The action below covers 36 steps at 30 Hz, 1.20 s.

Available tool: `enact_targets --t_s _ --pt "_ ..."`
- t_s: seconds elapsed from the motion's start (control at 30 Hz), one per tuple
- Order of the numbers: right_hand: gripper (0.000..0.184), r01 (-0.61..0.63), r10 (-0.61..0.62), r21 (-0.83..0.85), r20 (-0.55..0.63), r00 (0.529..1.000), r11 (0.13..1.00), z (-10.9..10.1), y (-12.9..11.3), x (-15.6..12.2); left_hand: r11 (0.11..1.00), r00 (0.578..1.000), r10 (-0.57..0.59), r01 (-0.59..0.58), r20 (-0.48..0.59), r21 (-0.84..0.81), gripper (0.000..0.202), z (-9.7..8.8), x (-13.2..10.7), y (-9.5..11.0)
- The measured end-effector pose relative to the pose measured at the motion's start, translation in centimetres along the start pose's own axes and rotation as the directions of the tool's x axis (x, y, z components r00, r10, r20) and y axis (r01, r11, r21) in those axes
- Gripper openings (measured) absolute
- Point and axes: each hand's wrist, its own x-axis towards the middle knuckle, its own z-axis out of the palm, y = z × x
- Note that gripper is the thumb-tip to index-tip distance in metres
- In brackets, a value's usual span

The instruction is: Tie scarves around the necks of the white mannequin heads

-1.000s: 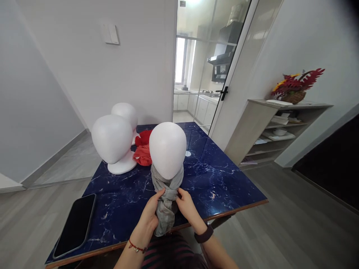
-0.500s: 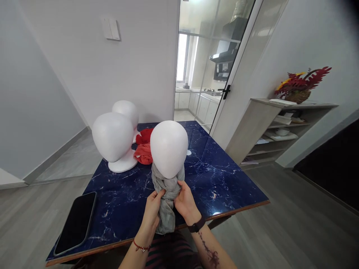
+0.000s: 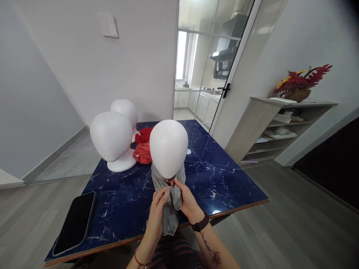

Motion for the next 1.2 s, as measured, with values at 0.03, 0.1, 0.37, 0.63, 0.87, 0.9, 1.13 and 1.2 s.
enact_targets --t_s 0.03,0.1,0.37,0.63,0.87,0.9,1.13,1.2 --pt "0.024 0.004 -0.005 -0.053 -0.016 1.0 0.999 -0.2 0.0 -0.5 0.999 1.0 0.026 -0.027 0.005 0.048 0.026 -0.1 0.0 0.0" --pt "0.038 -0.013 0.005 -0.202 -0.038 0.999 0.979 -0.6 -0.2 -1.7 0.984 0.995 0.097 -0.099 0.021 0.146 0.026 -0.5 0.1 -0.2" --pt "0.016 0.169 -0.329 -0.918 0.045 0.943 0.358 -2.5 -1.4 -2.8 0.967 0.994 0.102 -0.09 -0.043 0.237 0.021 -1.7 1.2 -1.7" --pt "0.044 0.42 -0.386 -0.858 0.294 0.874 0.296 -2.5 -1.4 -1.3 0.927 0.989 0.143 -0.123 -0.032 0.353 0.024 -1.8 1.2 -1.8" --pt "0.027 0.218 -0.285 -0.416 -0.106 0.953 0.883 -2.3 -5.2 2.4 0.924 0.977 0.203 -0.168 -0.068 0.344 0.014 -2.0 1.1 -1.5" --pt "0.027 0.244 -0.3 -0.343 -0.119 0.946 0.907 -2.2 -6.0 3.0 0.923 0.976 0.203 -0.166 -0.073 0.347 0.013 -2.2 1.2 -1.6" --pt "0.014 0.481 -0.491 -0.098 -0.203 0.847 0.871 -1.5 -10.5 7.2 0.967 0.981 0.01 0.04 -0.193 0.251 0.031 -3.7 1.5 -1.6" --pt "0.012 0.513 -0.525 -0.109 -0.213 0.824 0.851 -1.2 -10.7 7.2 0.982 0.973 -0.042 0.082 -0.226 0.169 0.036 -3.7 1.3 -1.4"
